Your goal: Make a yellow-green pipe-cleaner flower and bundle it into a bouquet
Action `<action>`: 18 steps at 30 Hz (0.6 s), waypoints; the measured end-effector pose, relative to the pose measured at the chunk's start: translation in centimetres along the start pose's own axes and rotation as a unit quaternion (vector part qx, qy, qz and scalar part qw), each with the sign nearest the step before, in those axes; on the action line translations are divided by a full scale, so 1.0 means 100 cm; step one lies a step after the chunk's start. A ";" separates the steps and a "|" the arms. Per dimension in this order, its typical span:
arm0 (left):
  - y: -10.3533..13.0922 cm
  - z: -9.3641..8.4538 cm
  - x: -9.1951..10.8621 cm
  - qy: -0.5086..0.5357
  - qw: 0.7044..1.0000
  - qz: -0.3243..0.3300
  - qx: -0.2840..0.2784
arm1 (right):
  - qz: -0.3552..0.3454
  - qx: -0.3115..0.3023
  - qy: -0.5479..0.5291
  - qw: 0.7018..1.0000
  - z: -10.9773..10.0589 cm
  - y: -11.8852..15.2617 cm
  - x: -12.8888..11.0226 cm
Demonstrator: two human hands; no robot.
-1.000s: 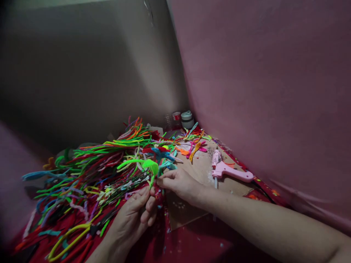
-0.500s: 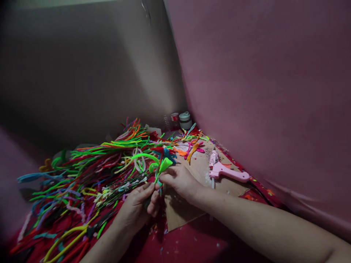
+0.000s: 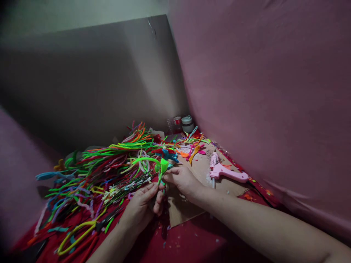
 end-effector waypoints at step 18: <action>0.021 -0.015 0.032 -0.181 0.975 0.035 0.125 | 0.023 0.044 0.063 0.997 -0.013 0.000 0.007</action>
Point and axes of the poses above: each hand's wrist, its own y-axis away from the middle knuckle, its own z-axis out of the palm, x = y × z, the point moved 10 cm from there along -y, towards the middle knuckle, and after that the axes turned 1 degree about y, right-handed, at the moved point
